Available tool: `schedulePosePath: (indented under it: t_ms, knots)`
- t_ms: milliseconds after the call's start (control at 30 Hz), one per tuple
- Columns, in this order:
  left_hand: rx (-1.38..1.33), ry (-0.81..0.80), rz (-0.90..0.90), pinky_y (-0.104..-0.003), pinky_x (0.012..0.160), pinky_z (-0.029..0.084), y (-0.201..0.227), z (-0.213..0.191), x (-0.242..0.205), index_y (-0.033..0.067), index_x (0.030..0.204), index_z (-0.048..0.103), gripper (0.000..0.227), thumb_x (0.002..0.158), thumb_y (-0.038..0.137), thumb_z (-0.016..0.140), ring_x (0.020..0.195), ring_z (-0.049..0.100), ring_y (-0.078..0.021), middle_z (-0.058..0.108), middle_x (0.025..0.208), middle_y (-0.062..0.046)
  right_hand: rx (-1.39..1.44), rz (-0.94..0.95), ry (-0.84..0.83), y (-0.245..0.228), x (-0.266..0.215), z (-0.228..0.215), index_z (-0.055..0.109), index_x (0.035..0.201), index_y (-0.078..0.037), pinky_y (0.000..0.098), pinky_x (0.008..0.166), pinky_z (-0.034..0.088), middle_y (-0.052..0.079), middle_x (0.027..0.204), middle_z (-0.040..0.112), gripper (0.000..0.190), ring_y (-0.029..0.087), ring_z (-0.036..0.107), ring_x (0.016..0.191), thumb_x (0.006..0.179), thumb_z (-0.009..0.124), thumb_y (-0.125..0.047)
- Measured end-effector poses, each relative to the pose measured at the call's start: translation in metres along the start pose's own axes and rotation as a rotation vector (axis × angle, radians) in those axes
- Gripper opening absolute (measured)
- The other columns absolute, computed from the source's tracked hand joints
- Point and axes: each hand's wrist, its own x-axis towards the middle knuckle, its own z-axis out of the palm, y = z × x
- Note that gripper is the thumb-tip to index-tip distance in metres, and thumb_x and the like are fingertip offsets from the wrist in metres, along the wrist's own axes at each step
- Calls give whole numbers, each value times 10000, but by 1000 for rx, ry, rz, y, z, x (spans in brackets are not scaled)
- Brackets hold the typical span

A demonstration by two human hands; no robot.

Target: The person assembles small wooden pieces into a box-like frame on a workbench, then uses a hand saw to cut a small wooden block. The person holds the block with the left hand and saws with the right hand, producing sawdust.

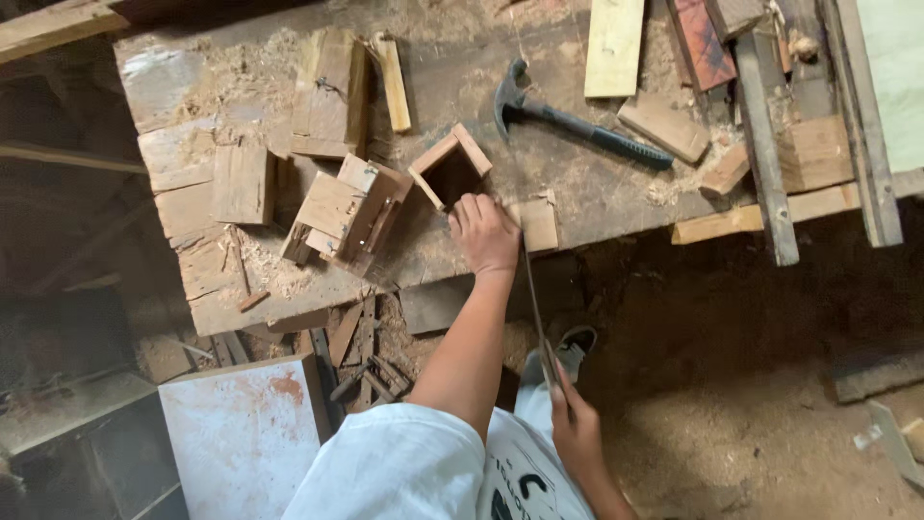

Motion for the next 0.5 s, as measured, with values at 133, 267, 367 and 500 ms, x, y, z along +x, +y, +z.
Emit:
schedulePosePath:
  t_ms: [133, 267, 367, 500]
  knots:
    - [-24, -20, 22, -473, 976, 402, 3, -9, -1, 56, 933, 556, 151, 977, 196, 592, 1036, 548, -327, 549, 1039, -140, 157, 43, 3, 40, -32, -5, 506, 1513, -55, 252, 505, 356, -13, 692, 506, 509, 71, 392, 582, 1045, 511, -255]
    - [-56, -36, 6, -482, 977, 399, 7, -17, 5, 49, 928, 546, 155, 897, 195, 589, 1053, 540, -332, 545, 1051, -145, 203, -17, -15, 22, -34, -6, 489, 1527, -84, 240, 483, 325, -36, 647, 439, 506, 70, 392, 552, 1047, 482, -246]
    - [-64, -60, -2, -491, 1002, 396, 4, -22, 1, 54, 942, 550, 146, 923, 196, 579, 1050, 533, -324, 537, 1041, -142, 54, -198, 64, -19, -5, -9, 532, 1486, -85, 230, 452, 354, -55, 615, 479, 478, 55, 422, 512, 1038, 463, -236]
    - [-52, -87, 4, -484, 994, 396, 6, -17, 2, 49, 974, 565, 150, 924, 190, 572, 1036, 535, -332, 538, 1046, -149, 239, -328, 9, -78, 56, -11, 503, 1525, -52, 216, 507, 337, -66, 709, 429, 474, 34, 381, 586, 1074, 474, -195]
